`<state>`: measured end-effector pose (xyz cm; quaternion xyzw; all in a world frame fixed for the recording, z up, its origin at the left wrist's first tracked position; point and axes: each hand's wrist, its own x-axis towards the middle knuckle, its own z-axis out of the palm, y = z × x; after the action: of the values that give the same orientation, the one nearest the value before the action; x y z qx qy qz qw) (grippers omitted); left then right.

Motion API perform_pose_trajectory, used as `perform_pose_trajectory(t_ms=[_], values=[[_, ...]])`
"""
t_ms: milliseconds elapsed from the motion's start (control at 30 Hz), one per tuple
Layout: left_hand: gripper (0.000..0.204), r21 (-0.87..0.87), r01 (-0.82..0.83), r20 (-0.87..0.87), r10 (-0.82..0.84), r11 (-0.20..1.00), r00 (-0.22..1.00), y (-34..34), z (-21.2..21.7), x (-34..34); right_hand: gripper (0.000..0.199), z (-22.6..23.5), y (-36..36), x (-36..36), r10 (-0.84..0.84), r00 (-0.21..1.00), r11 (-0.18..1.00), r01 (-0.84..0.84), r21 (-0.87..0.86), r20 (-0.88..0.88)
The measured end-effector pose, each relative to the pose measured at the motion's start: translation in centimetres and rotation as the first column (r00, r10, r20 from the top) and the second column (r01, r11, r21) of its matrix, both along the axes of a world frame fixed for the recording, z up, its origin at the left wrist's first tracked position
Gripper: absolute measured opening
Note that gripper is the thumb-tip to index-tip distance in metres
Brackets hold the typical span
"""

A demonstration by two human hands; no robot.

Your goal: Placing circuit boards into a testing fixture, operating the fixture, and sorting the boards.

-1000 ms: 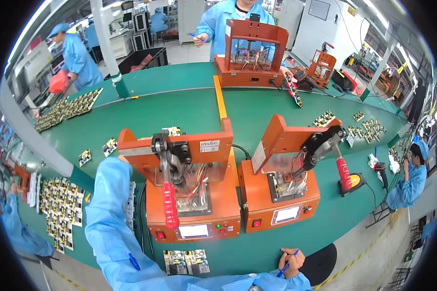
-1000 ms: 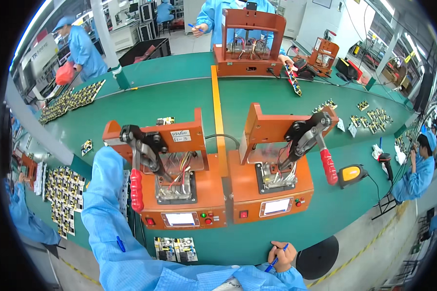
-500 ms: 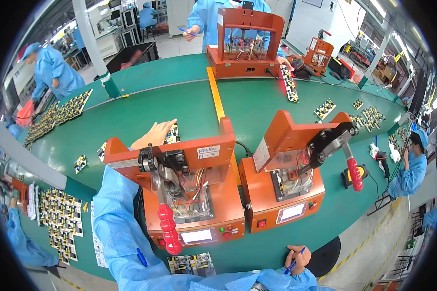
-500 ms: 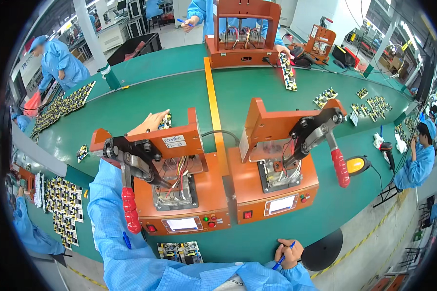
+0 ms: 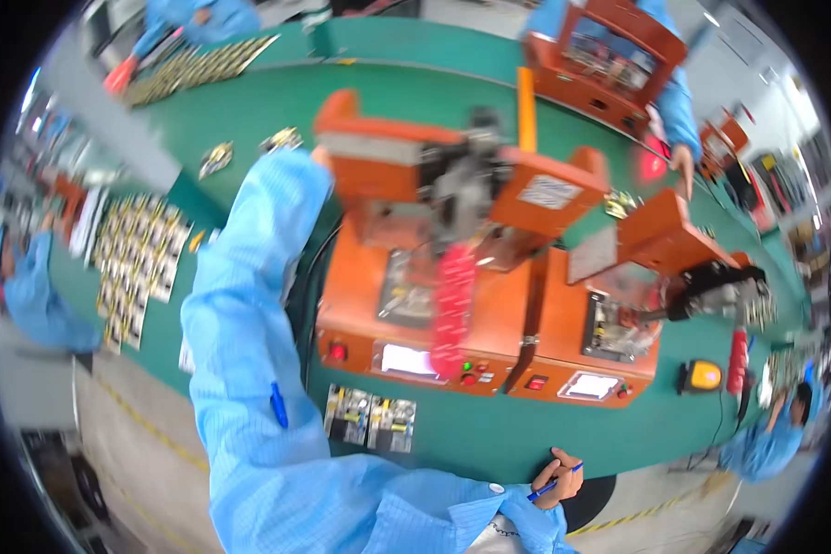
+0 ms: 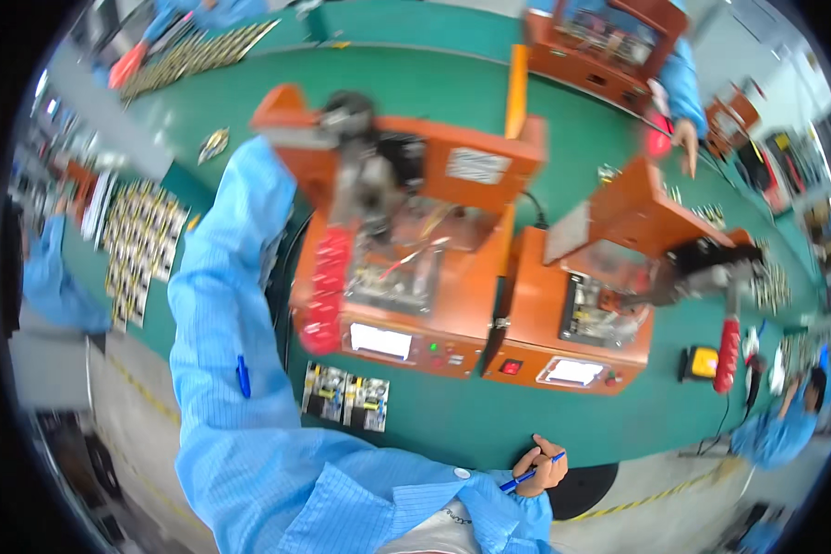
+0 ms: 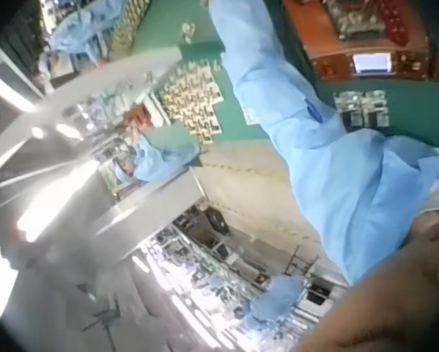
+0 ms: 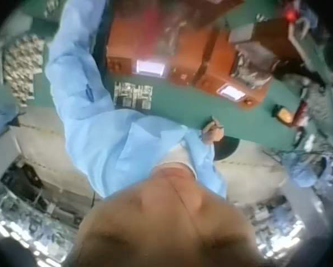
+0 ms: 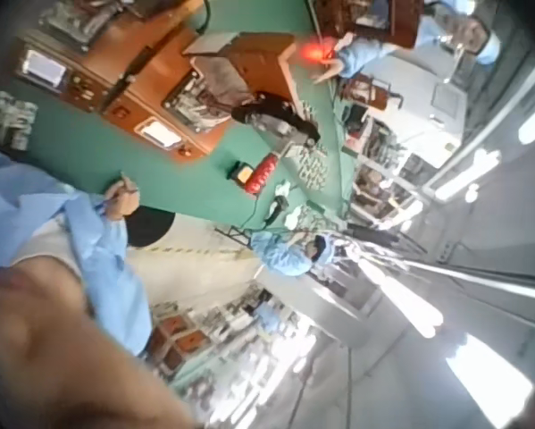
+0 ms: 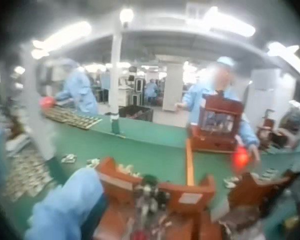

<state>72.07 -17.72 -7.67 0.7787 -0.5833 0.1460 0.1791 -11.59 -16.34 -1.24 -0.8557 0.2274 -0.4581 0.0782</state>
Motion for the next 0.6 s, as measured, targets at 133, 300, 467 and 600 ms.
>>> perform_pose_trajectory(t_ms=[133, 300, 467, 600], values=[[0.063, 0.096, 0.333, -0.327, -0.287, 0.938, 0.901, -4.0, 3.8, -11.4, 0.025, -0.4, 0.6, -1.1, -0.125, 0.985, 0.992, 0.123, -0.025, -0.12], [0.063, 0.073, 0.174, -0.152, -0.161, 0.982, 0.975, 2.3, 6.1, -17.3, 0.027, -1.1, 0.6, -1.5, -0.112, 0.988, 0.994, 0.112, -0.011, -0.103], [0.053, 0.078, 0.202, -0.065, -0.197, 0.976, 0.978, 1.3, 6.6, -17.5, 0.027, -1.0, 0.4, -1.8, -0.132, 0.987, 0.991, 0.131, -0.015, -0.093], [0.053, -0.028, 0.326, 0.035, -0.325, 0.945, 0.945, -0.2, 6.3, -17.3, 0.026, -0.8, 0.7, -1.5, -0.183, 0.978, 0.982, 0.185, 0.022, -0.096]])
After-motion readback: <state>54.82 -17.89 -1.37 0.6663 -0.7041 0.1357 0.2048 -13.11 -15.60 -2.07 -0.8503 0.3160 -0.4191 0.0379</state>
